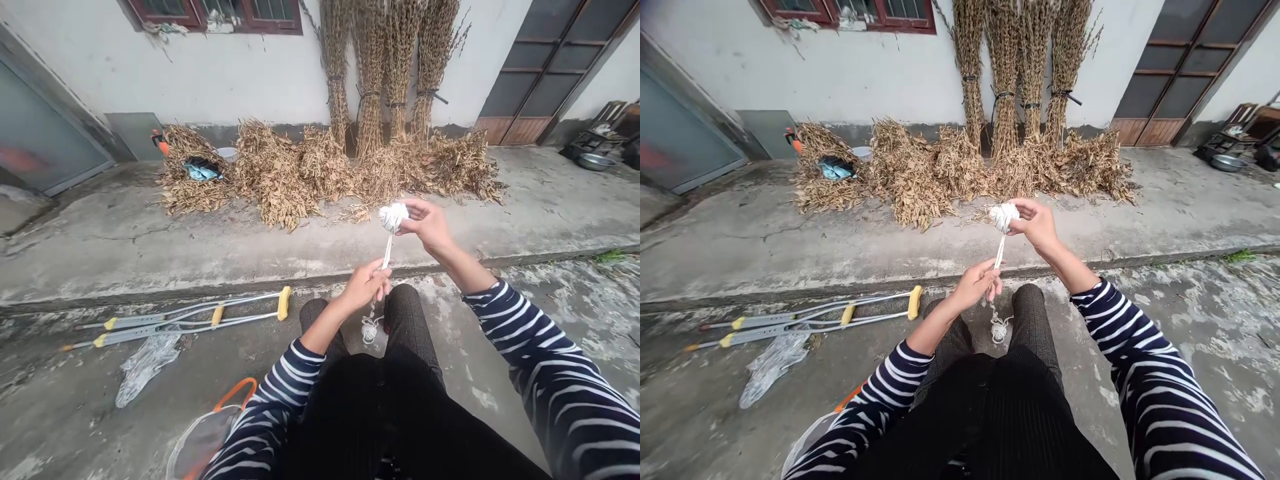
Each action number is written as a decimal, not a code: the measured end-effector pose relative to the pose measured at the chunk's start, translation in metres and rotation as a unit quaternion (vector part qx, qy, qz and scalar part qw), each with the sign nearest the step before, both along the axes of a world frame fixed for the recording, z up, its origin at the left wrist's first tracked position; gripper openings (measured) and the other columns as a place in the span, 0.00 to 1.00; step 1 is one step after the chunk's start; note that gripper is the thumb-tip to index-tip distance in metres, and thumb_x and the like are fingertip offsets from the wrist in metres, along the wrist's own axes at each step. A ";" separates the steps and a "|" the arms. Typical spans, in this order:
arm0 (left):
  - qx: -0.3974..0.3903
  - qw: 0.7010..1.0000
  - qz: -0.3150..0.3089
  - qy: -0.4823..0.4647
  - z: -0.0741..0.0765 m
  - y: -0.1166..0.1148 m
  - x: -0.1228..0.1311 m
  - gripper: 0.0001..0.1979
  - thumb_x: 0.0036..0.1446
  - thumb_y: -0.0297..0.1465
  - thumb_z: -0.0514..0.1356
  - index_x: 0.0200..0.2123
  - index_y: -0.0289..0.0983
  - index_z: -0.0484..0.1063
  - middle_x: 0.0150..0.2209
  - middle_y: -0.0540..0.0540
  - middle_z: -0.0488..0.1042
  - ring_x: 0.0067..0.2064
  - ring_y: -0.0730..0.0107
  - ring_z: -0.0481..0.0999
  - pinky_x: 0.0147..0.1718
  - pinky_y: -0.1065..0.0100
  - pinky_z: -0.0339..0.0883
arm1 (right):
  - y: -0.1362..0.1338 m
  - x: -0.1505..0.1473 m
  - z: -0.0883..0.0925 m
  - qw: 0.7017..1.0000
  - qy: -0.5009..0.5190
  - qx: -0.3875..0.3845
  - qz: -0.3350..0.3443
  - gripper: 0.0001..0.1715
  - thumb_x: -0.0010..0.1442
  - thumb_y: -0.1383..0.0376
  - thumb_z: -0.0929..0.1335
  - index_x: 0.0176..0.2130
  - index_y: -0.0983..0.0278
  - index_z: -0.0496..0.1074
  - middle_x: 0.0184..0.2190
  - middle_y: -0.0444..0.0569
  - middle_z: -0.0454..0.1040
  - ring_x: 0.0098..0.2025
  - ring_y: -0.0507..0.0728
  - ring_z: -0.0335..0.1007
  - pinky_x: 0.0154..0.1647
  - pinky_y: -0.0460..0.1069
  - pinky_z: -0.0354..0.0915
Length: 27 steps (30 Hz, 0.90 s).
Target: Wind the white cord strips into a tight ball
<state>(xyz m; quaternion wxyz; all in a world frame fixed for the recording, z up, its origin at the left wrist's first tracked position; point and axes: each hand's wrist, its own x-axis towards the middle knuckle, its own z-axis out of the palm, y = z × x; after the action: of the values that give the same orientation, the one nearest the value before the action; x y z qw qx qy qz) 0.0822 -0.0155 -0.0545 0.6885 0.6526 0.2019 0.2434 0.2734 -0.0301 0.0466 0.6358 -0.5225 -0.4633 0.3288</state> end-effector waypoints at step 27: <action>-0.229 0.956 0.141 -0.117 0.059 0.036 -0.008 0.07 0.64 0.28 0.59 0.35 0.30 0.73 0.31 0.42 0.81 0.31 0.72 0.80 0.28 0.74 0.66 | -0.012 -0.015 -0.078 0.946 -0.300 0.024 0.119 0.29 0.59 0.67 0.67 0.59 0.59 0.75 0.59 0.55 0.69 0.55 0.64 0.73 0.43 0.58 0.80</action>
<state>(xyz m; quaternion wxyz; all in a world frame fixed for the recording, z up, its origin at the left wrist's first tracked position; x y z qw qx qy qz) 0.0743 0.0201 0.0049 0.7970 0.4090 0.2606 0.3600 0.2585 -0.0426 -0.0312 0.4360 -0.5223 -0.6994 0.2191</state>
